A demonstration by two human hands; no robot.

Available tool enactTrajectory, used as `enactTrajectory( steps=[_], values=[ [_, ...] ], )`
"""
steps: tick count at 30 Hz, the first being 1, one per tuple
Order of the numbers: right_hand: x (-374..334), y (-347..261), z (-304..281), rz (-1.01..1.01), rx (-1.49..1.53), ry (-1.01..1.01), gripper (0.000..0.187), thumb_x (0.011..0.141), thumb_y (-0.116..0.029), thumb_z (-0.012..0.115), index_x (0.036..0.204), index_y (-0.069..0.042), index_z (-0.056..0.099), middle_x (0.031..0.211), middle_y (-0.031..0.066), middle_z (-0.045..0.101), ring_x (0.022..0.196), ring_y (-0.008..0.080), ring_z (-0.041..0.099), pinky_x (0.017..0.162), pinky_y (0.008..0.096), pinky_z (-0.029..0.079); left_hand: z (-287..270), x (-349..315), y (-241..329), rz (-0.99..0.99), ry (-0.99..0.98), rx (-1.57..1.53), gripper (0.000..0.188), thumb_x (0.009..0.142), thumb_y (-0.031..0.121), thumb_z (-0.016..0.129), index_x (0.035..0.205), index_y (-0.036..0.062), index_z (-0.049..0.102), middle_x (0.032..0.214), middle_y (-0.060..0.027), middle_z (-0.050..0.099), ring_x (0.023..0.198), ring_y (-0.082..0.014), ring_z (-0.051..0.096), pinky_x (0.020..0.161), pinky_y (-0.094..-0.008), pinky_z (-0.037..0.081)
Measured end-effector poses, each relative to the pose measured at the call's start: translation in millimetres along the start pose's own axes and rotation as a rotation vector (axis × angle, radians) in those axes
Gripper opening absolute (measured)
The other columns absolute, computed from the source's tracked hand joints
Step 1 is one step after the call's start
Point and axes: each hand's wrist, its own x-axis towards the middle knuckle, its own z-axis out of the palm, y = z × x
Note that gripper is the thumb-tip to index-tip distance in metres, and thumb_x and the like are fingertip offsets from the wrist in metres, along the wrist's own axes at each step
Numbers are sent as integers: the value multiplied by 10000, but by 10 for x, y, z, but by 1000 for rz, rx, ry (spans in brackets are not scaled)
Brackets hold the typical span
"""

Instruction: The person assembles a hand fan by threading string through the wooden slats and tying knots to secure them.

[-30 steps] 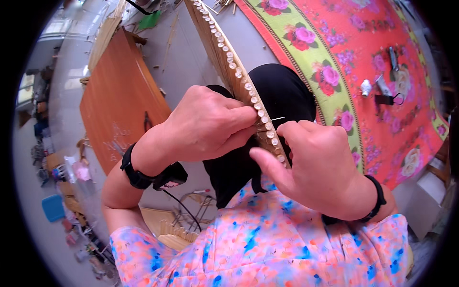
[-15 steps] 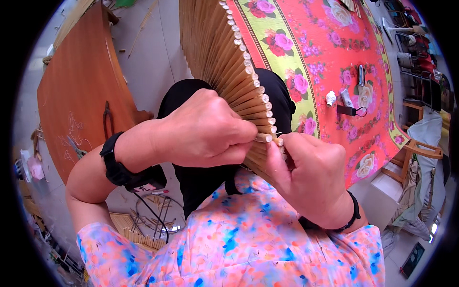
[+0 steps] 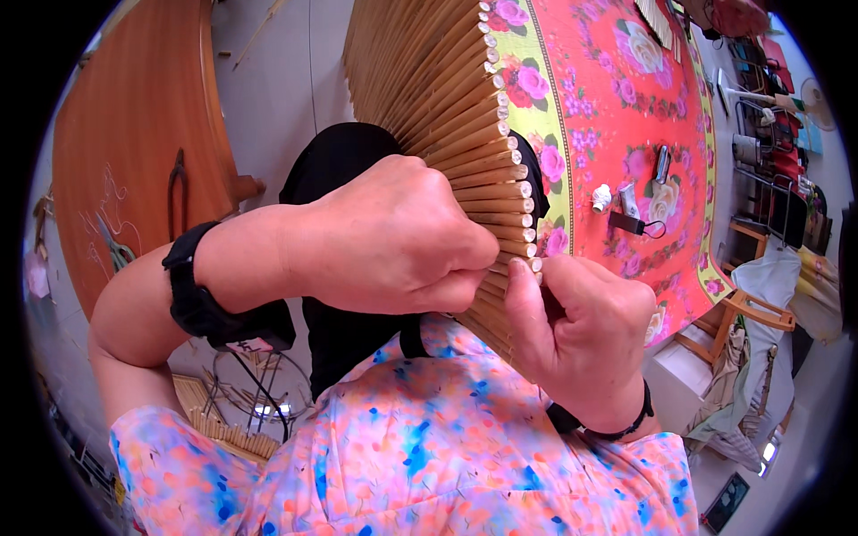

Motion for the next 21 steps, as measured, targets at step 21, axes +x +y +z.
enactTrajectory(
  steps=[21],
  values=[
    [9, 71, 15, 5, 56, -22, 298, 777, -70, 697, 606, -47, 454, 490, 83, 400, 375, 245, 408, 371, 346, 317, -40, -290, 26, -24, 31, -182, 191, 679, 15, 601, 584, 62, 442, 494, -61, 423, 426, -268, 449, 403, -339, 334]
  ],
)
